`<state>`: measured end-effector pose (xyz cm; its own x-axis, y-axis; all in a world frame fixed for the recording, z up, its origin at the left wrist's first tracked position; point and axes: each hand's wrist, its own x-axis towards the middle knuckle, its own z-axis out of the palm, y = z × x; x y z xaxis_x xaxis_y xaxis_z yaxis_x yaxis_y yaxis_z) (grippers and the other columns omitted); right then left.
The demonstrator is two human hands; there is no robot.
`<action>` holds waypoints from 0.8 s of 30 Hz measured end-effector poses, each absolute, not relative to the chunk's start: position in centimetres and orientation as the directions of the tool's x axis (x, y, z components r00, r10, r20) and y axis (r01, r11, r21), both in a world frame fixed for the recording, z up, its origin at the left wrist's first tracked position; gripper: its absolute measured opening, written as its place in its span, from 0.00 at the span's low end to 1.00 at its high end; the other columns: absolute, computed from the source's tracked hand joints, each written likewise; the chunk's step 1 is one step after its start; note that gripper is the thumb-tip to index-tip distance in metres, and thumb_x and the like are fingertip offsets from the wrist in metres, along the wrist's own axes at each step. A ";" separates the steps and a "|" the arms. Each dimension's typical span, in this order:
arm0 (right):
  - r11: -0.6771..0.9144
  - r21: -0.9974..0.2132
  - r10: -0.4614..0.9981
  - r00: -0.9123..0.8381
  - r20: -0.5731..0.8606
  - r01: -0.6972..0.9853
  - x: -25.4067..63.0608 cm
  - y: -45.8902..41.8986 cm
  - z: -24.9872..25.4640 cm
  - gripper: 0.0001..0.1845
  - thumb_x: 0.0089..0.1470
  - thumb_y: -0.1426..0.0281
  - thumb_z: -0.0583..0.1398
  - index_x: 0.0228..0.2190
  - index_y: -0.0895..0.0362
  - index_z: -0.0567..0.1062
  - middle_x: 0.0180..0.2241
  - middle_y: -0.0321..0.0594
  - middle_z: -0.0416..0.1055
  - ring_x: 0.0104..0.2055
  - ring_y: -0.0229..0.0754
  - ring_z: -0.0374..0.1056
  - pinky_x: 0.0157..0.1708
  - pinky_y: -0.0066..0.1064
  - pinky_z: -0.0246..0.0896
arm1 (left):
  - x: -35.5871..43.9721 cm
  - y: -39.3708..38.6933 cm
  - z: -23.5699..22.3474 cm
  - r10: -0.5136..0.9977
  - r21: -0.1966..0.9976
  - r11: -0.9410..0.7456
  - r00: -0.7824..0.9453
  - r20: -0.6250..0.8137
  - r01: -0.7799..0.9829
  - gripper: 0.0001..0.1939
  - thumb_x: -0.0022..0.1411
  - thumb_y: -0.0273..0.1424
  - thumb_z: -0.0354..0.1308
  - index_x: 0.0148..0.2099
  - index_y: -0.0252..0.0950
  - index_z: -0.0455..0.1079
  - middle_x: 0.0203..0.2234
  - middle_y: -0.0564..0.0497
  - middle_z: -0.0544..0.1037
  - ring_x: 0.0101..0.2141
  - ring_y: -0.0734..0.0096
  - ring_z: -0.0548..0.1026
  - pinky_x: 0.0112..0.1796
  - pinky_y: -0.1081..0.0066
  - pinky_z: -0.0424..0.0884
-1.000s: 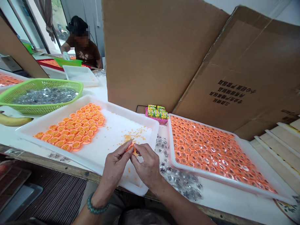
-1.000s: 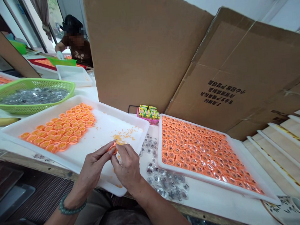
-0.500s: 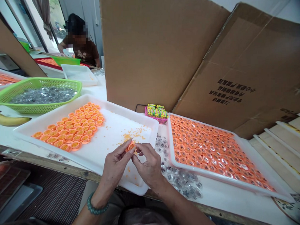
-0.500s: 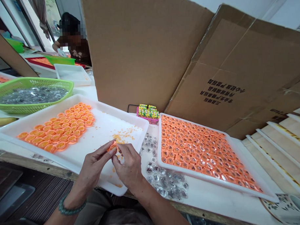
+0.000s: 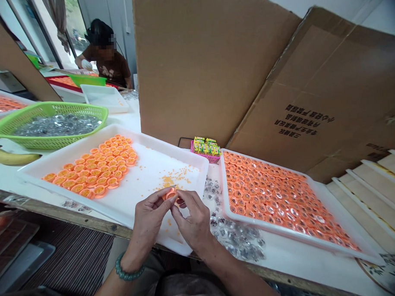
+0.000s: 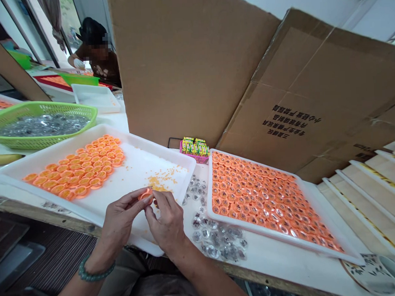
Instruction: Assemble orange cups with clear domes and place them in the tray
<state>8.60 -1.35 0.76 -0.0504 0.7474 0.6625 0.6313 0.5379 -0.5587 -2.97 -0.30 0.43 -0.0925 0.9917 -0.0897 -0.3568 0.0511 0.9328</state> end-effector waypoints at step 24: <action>0.659 -0.461 0.723 -0.332 0.605 0.595 11.5 -0.2 1.3 0.20 0.50 0.77 0.57 0.46 0.56 0.68 0.39 0.44 0.69 0.42 0.42 0.65 0.42 0.35 0.65 | -3.3 0.3 1.3 0.972 0.914 0.181 0.208 -0.109 -0.364 0.16 0.50 0.32 0.65 0.41 0.36 0.69 0.31 0.50 0.77 0.32 0.71 0.72 0.34 0.73 0.69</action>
